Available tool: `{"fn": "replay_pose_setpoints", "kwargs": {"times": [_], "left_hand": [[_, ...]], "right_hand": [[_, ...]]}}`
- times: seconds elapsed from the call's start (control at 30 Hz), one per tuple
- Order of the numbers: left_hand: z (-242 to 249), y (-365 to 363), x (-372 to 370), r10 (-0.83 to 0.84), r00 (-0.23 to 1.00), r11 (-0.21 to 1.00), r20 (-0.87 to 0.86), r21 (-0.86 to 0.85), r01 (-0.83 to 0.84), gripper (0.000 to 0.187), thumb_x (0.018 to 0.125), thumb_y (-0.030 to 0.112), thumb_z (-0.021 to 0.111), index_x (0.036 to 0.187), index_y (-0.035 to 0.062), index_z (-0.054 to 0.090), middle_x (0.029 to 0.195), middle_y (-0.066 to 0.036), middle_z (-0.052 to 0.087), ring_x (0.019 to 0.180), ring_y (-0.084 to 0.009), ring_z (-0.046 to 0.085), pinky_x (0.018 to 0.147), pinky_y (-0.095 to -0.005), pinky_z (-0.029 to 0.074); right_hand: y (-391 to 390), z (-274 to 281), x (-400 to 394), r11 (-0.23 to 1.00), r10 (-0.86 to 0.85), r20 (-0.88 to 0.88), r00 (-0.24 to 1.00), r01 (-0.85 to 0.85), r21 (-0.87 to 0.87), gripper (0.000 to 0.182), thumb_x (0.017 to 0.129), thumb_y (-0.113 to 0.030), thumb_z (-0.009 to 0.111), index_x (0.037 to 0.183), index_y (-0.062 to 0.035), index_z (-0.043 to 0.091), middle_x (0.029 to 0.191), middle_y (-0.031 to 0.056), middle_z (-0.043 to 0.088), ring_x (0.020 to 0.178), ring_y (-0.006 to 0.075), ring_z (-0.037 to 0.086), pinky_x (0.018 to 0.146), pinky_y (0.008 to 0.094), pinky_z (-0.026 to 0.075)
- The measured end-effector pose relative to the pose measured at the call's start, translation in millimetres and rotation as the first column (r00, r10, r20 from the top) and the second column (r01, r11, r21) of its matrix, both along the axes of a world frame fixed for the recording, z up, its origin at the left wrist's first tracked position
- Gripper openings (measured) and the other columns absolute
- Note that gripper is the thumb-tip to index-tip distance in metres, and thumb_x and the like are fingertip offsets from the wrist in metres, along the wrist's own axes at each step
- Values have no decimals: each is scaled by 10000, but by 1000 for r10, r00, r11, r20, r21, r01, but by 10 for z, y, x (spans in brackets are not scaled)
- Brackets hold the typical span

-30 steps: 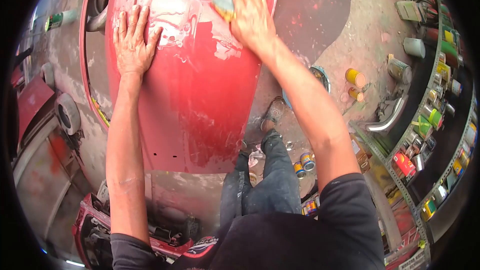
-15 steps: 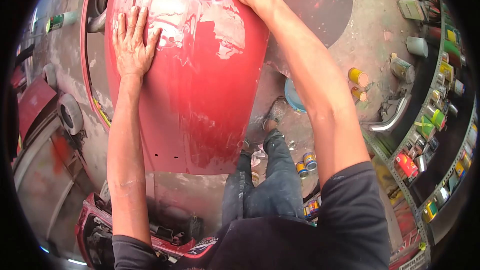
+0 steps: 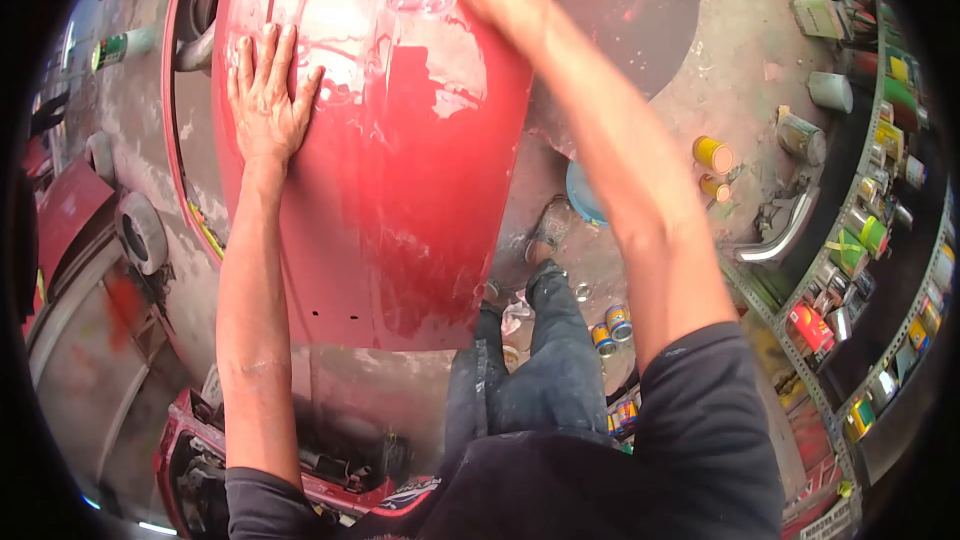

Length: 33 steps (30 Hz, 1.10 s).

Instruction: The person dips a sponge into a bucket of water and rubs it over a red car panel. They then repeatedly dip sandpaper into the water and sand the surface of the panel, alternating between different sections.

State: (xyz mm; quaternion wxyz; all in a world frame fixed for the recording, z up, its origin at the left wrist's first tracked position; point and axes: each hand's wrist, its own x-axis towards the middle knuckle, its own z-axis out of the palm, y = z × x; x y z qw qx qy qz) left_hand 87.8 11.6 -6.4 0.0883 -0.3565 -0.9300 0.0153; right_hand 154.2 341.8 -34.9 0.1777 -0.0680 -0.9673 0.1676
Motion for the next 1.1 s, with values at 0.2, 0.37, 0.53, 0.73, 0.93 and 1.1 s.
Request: {"fn": "replay_pose_setpoints", "kwargs": {"times": [0.2,0.37,0.53,0.73,0.93,1.1], "left_hand": [[-16,-14,24,23,1000,1000,12,15,-23,682,989,584,539,1595,305,397,1675,35,334,1554,-279,271,1245,-535,222],[-46,-17,-10,-2,1000,1000,-15,14,2,682,989,603,529,1594,314,397,1672,44,339,1553,-284,271,1246,-530,218],[-41,-18,-22,5,1000,1000,-23,23,-4,679,993,613,514,1595,324,391,1676,53,330,1557,-277,261,1251,-523,211],[-54,-23,8,5,1000,999,-19,38,-4,679,992,612,518,1595,327,391,1674,52,334,1551,-278,278,1250,-522,215],[-53,-1,-36,-16,999,998,-29,54,18,667,988,603,536,1580,318,422,1658,37,368,1537,-298,302,1242,-514,226],[-20,6,-4,4,1000,1000,-30,26,-3,656,995,594,532,1576,309,432,1659,38,367,1536,-300,305,1240,-517,229]], "right_hand": [[-241,-190,474,1000,-2,28,1000,2,-15,561,929,-164,623,1420,61,473,1411,304,529,1325,478,489,1104,526,426],[145,336,-182,912,21,-136,990,-75,-404,323,984,-245,555,1166,-16,692,1123,263,692,1056,448,654,919,501,537],[209,183,94,952,97,-62,993,-111,-284,536,957,-286,635,1365,42,521,1334,282,567,1253,434,545,1013,554,483],[-673,-134,1284,996,73,138,988,-66,-53,758,974,-387,645,1517,64,368,1582,293,346,1475,447,339,1169,617,318],[13,-157,172,999,-40,126,991,44,-28,569,1012,-347,550,1446,15,478,1481,307,470,1408,477,404,1145,567,366],[-427,-286,609,993,-79,-9,997,79,93,655,1004,-382,575,1447,85,454,1497,321,440,1434,458,382,1134,602,365]]}}
